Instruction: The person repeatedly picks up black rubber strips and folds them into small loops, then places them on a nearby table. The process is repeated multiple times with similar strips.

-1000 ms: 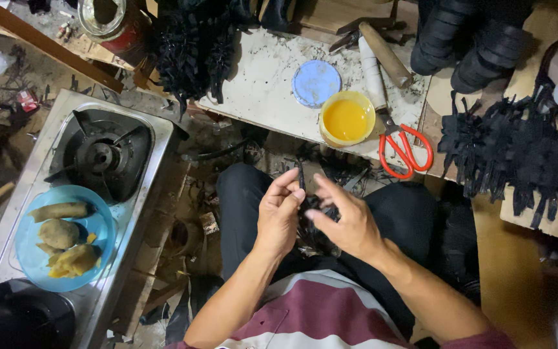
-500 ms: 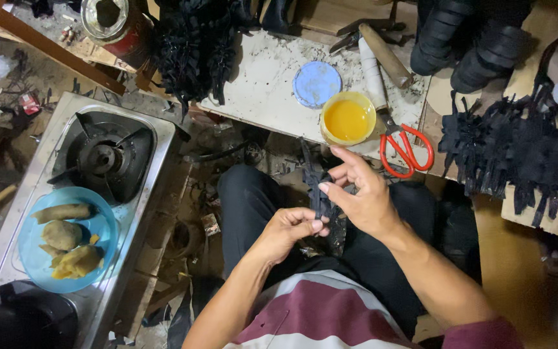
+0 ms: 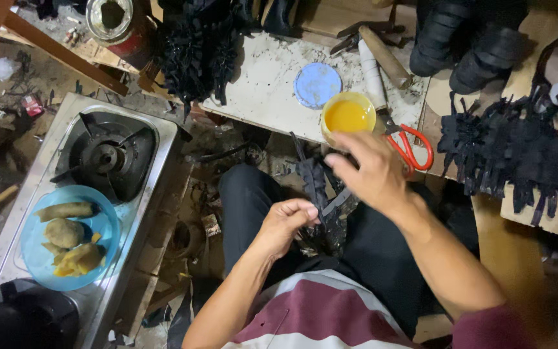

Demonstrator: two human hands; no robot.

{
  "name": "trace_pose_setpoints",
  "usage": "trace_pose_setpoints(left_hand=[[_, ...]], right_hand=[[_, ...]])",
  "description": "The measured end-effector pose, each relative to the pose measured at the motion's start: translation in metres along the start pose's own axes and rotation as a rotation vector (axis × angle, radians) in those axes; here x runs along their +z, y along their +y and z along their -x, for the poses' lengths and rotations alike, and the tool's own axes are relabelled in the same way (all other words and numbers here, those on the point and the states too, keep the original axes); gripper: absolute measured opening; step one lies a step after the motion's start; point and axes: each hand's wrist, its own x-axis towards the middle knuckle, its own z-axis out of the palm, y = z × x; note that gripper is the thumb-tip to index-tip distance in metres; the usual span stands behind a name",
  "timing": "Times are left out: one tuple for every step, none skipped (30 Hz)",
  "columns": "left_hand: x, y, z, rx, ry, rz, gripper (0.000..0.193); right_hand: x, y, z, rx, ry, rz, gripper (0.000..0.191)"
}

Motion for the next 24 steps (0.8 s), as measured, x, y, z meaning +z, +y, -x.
trace_pose_setpoints(left_hand=[[-0.001, -0.002, 0.002, 0.006, 0.016, 0.016, 0.007], [-0.003, 0.0, 0.001, 0.016, 0.028, 0.03, 0.007], [-0.004, 0.003, 0.0, 0.029, 0.037, 0.042, 0.007], [-0.004, 0.005, -0.001, 0.034, 0.034, 0.031, 0.008], [-0.005, 0.007, 0.0, 0.039, 0.033, 0.019, 0.009], [-0.004, 0.01, 0.001, 0.044, 0.034, 0.009, 0.01], [-0.004, 0.012, 0.0, 0.049, 0.046, -0.005, 0.01], [-0.003, 0.015, -0.001, 0.053, 0.06, -0.018, 0.01], [-0.003, 0.017, -0.001, 0.054, 0.076, -0.03, 0.01], [-0.002, 0.018, -0.002, 0.051, 0.077, -0.021, 0.011], [-0.002, 0.021, -0.003, 0.048, 0.076, -0.013, 0.011], [-0.002, 0.023, -0.006, 0.049, 0.073, -0.008, 0.012], [-0.002, 0.026, -0.009, 0.04, 0.084, -0.013, 0.012], [-0.001, 0.03, -0.012, 0.029, 0.098, -0.016, 0.013], [-0.001, 0.031, -0.011, 0.013, 0.115, -0.017, 0.013], [-0.001, 0.032, -0.01, 0.012, 0.114, -0.015, 0.013], [0.0, 0.034, -0.011, 0.015, 0.109, -0.014, 0.013], [0.001, 0.037, -0.012, 0.019, 0.105, -0.013, 0.013], [0.001, 0.038, -0.014, 0.02, 0.095, -0.024, 0.014], [0.002, 0.039, -0.015, 0.019, 0.085, -0.035, 0.014], [0.003, 0.04, -0.016, 0.017, 0.074, -0.047, 0.015], [0.004, 0.041, -0.018, 0.014, 0.063, -0.042, 0.015], [0.006, 0.041, -0.019, 0.01, 0.052, -0.038, 0.015], [0.008, 0.041, -0.02, 0.007, 0.038, -0.034, 0.015]], right_hand=[[-0.006, 0.007, -0.004, -0.048, 0.037, 0.166, 0.042], [-0.012, 0.013, -0.009, -0.1, 0.078, 0.334, 0.04], [-0.015, 0.018, -0.012, -0.096, 0.055, 0.377, 0.035], [-0.016, 0.022, -0.015, -0.092, 0.032, 0.42, 0.032], [-0.015, 0.025, -0.016, -0.087, 0.007, 0.461, 0.031], [-0.015, 0.027, -0.016, -0.1, 0.026, 0.431, 0.029], [-0.014, 0.029, -0.016, -0.114, 0.043, 0.4, 0.028], [-0.013, 0.03, -0.016, -0.127, 0.058, 0.367, 0.026], [-0.012, 0.03, -0.017, -0.142, 0.067, 0.372, 0.026], [-0.012, 0.03, -0.018, -0.156, 0.075, 0.377, 0.025], [-0.012, 0.028, -0.017, -0.169, 0.085, 0.382, 0.025], [-0.013, 0.026, -0.016, -0.171, 0.09, 0.309, 0.024], [-0.015, 0.023, -0.014, -0.176, 0.096, 0.237, 0.024], [-0.018, 0.018, -0.011, -0.179, 0.097, 0.163, 0.024], [-0.017, 0.011, -0.003, -0.189, 0.061, 0.103, 0.019], [-0.015, 0.003, 0.007, -0.2, 0.027, 0.045, 0.016], [-0.012, -0.005, 0.015, -0.214, -0.004, -0.009, 0.016], [-0.009, -0.011, 0.021, -0.257, -0.03, -0.027, 0.02], [-0.004, -0.017, 0.028, -0.296, -0.058, -0.046, 0.025], [0.0, -0.02, 0.033, -0.334, -0.086, -0.066, 0.03], [0.002, -0.021, 0.038, -0.342, -0.099, -0.048, 0.033], [0.004, -0.021, 0.041, -0.35, -0.111, -0.03, 0.037], [0.006, -0.019, 0.044, -0.356, -0.123, -0.011, 0.041], [0.007, -0.017, 0.045, -0.364, -0.119, 0.016, 0.043]])
